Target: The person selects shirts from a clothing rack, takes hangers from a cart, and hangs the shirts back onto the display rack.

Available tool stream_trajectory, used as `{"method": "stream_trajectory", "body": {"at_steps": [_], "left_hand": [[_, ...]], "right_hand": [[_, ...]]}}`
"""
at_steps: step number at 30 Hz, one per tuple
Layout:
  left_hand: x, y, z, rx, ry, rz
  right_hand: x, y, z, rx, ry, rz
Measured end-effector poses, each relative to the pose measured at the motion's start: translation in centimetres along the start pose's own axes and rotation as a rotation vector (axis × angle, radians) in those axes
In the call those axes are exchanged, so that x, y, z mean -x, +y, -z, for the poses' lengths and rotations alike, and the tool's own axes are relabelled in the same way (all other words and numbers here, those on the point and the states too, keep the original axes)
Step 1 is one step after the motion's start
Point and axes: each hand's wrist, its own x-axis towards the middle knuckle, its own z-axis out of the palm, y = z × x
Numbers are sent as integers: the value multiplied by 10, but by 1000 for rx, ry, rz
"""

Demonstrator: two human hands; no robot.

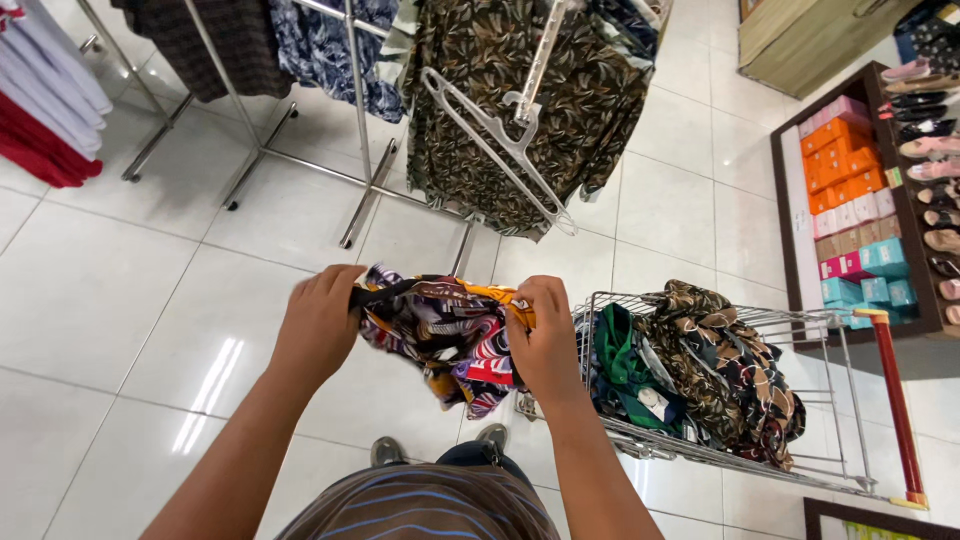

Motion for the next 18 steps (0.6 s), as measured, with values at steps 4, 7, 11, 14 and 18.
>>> {"method": "stream_trajectory", "body": {"at_steps": [4, 7, 11, 14, 18], "left_hand": [[-15, 21, 11, -72, 248, -153], [-30, 21, 1, -2, 422, -205], [-62, 27, -14, 236, 431, -170], [-83, 56, -31, 414, 330, -261], [-112, 138, -32, 387, -181, -393]], "right_hand": [[5, 29, 0, 126, 114, 53], [8, 53, 5, 233, 324, 162], [-4, 85, 9, 104, 308, 98], [-15, 100, 7, -15, 143, 71], [-39, 105, 1, -16, 6, 73]]}}
